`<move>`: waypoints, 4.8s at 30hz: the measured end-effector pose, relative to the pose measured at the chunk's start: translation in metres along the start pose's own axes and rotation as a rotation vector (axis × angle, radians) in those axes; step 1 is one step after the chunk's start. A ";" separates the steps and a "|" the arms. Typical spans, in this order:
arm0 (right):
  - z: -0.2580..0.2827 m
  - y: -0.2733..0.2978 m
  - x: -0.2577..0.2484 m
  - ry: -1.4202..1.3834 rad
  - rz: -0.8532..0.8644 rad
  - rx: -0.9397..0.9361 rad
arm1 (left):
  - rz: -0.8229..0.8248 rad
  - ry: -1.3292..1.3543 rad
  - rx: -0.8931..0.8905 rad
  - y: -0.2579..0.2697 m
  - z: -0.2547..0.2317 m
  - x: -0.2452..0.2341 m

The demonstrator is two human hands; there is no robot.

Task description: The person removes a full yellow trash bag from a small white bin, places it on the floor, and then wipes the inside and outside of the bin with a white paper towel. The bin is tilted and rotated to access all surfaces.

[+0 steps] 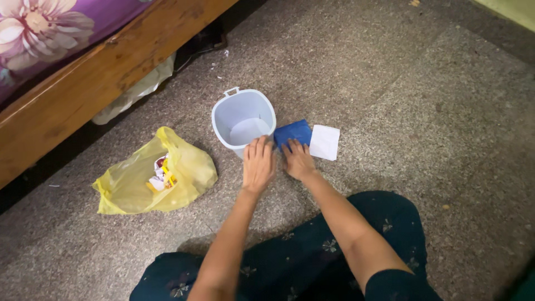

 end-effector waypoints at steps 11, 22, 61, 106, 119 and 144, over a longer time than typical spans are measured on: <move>-0.038 -0.014 0.010 0.059 0.240 0.208 | -0.021 0.079 -0.092 -0.010 -0.008 0.002; 0.011 -0.035 -0.072 -0.356 -0.507 0.120 | -0.161 0.015 -0.178 0.006 0.029 -0.054; 0.250 -0.086 0.059 -0.908 -0.013 0.183 | -0.848 1.534 -1.347 0.184 0.293 -0.086; 0.252 -0.099 0.009 -1.102 0.099 0.325 | -0.497 0.030 -0.905 0.094 0.186 -0.139; 0.238 -0.094 -0.041 -1.538 -0.115 0.268 | -0.299 0.294 -0.892 0.025 0.118 -0.120; -0.020 -0.021 -0.067 -0.605 -0.622 0.457 | 0.022 0.187 -0.076 -0.030 -0.009 0.003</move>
Point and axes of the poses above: each hand's wrist, its own y-axis away from the middle knuckle, its own x-axis out of the palm, z = x × y, the point moved 2 cm from there along -y, towards the middle knuckle
